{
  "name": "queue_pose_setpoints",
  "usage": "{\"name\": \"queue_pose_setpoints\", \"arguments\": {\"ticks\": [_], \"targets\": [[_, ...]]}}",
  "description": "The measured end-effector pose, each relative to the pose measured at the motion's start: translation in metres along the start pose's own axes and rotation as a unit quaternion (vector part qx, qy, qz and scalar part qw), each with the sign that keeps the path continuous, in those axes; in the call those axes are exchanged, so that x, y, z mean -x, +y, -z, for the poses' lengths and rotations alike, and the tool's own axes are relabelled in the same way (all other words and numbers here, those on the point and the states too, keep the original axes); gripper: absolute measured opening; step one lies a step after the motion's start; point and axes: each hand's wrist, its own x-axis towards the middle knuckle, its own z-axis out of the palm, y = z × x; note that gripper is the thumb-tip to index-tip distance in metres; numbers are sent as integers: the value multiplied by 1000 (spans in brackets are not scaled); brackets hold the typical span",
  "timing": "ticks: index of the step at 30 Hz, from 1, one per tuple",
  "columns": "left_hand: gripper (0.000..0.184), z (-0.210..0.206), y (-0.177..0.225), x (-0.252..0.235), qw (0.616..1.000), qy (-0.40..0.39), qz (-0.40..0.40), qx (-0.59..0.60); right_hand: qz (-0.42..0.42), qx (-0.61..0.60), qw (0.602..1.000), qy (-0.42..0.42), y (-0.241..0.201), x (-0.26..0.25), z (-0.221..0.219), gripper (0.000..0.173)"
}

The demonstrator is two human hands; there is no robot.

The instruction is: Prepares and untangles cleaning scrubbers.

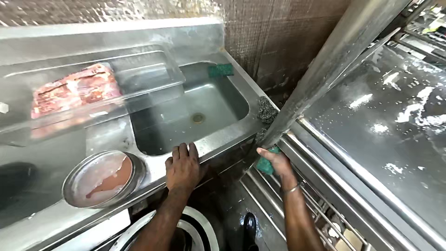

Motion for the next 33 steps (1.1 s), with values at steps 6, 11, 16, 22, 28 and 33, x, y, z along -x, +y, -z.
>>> {"name": "queue_pose_setpoints", "arguments": {"ticks": [6,11,16,22,28,33], "targets": [[98,-2,-1,-1,1000,9,4,-9,170,18,937,306,3,45,-103,107],[94,-8,-2,-1,999,38,-2,-9,191,27,887,420,-3,2,-93,64],[94,-9,1,-1,999,35,0,1,189,51,946,259,-5,6,-46,36],[99,-3,6,-3,1000,7,7,0,82,150,972,-160,2,-36,33,14],[95,-1,6,-4,1000,7,-6,3,63,-62,993,-77,12,-8,15,32],[95,-7,-2,2,1000,20,-11,21,13,111,986,125,30,8,-30,57]]}}
